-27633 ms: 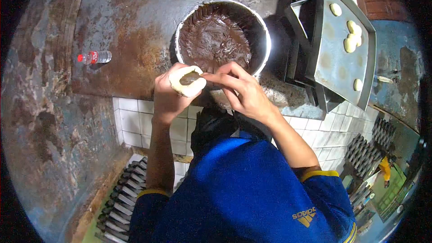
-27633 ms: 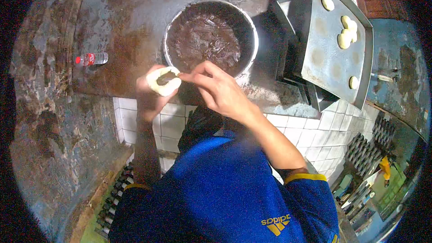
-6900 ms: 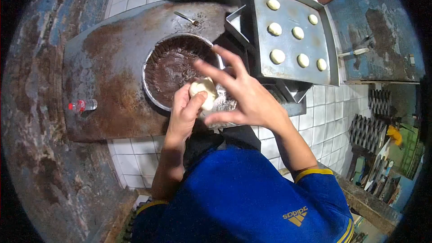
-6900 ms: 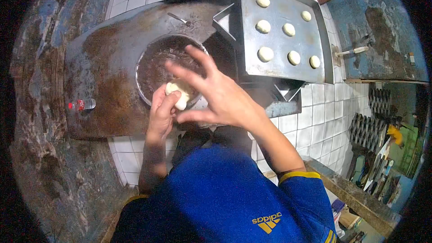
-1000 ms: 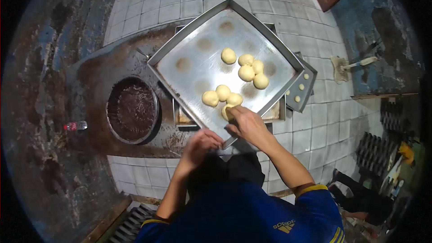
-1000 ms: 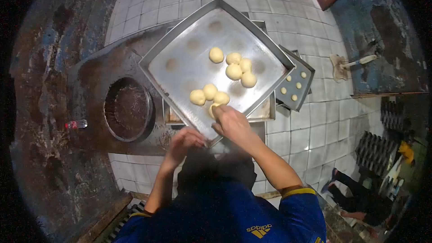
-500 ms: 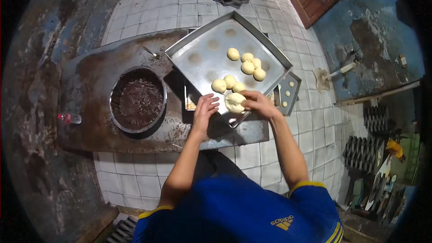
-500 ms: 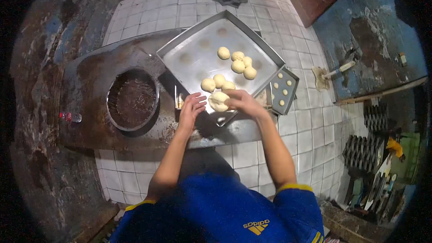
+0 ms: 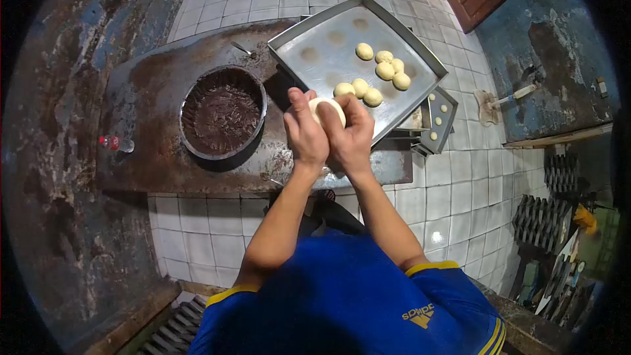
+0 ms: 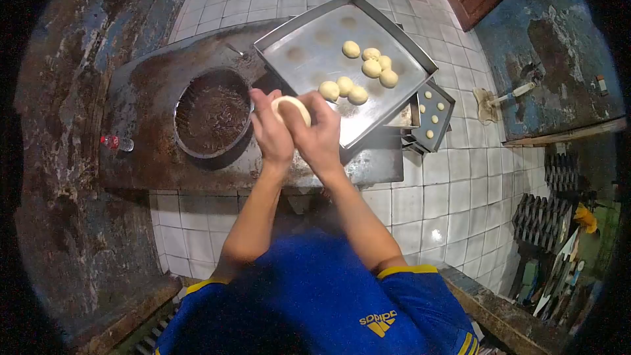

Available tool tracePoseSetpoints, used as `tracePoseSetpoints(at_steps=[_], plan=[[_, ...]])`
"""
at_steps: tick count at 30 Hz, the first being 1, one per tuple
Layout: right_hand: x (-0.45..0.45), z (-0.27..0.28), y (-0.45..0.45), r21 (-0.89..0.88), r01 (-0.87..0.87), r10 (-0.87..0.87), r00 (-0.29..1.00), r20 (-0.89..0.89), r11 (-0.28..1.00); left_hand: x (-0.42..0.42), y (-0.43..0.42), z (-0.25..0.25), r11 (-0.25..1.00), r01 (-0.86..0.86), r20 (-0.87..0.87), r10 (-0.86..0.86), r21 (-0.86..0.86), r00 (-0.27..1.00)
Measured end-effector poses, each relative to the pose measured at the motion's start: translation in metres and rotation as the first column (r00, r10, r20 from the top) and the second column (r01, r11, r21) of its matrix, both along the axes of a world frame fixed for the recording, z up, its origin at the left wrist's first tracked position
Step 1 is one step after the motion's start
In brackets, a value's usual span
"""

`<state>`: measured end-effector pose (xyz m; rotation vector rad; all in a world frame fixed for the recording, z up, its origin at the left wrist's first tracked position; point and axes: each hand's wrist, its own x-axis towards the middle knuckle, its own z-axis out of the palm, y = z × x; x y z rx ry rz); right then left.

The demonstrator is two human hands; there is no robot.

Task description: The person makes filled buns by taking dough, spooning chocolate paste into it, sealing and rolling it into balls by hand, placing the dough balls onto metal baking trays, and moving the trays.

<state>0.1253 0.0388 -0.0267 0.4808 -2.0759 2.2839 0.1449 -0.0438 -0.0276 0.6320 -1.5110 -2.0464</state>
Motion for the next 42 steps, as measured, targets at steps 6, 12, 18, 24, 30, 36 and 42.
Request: tracePoseSetpoints(at_steps=[6,12,18,24,30,36,42], plan=[[-0.022,0.028,-0.04,-0.229,-0.201,0.259,0.93,0.261,0.952,0.019,-0.079,0.002,0.907,0.419,-0.2,-0.406,0.029,0.892],[-0.01,0.046,-0.108,0.11,-0.544,0.502,0.823,0.267,0.832,0.044,-0.178,-0.074,0.85,0.479,-0.23,-0.432,0.219,0.872],[-0.002,-0.065,-0.164,0.5,-0.407,0.304,0.912,0.276,0.764,0.088,-0.244,-0.121,0.791,0.469,0.041,-0.495,-0.393,0.868],[0.095,-0.316,-0.118,0.92,-0.39,0.269,0.888,0.372,0.017,0.157,-0.346,-0.169,0.882,0.442,0.497,-0.313,-0.164,0.809],[0.114,-0.33,-0.111,0.919,-0.388,0.429,0.819,0.38,-0.074,0.22,-0.43,-0.211,0.894,0.31,0.592,-0.063,-0.325,0.803],[0.105,-0.296,-0.113,0.922,-0.371,0.445,0.811,0.379,-0.11,0.203,-0.449,-0.178,0.995,0.052,0.641,0.014,-0.083,0.767],[0.12,-0.313,-0.1,0.927,-0.351,0.443,0.816,0.372,-0.132,0.203,-0.452,-0.182,0.974,0.159,0.644,-0.019,-0.16,0.765]])
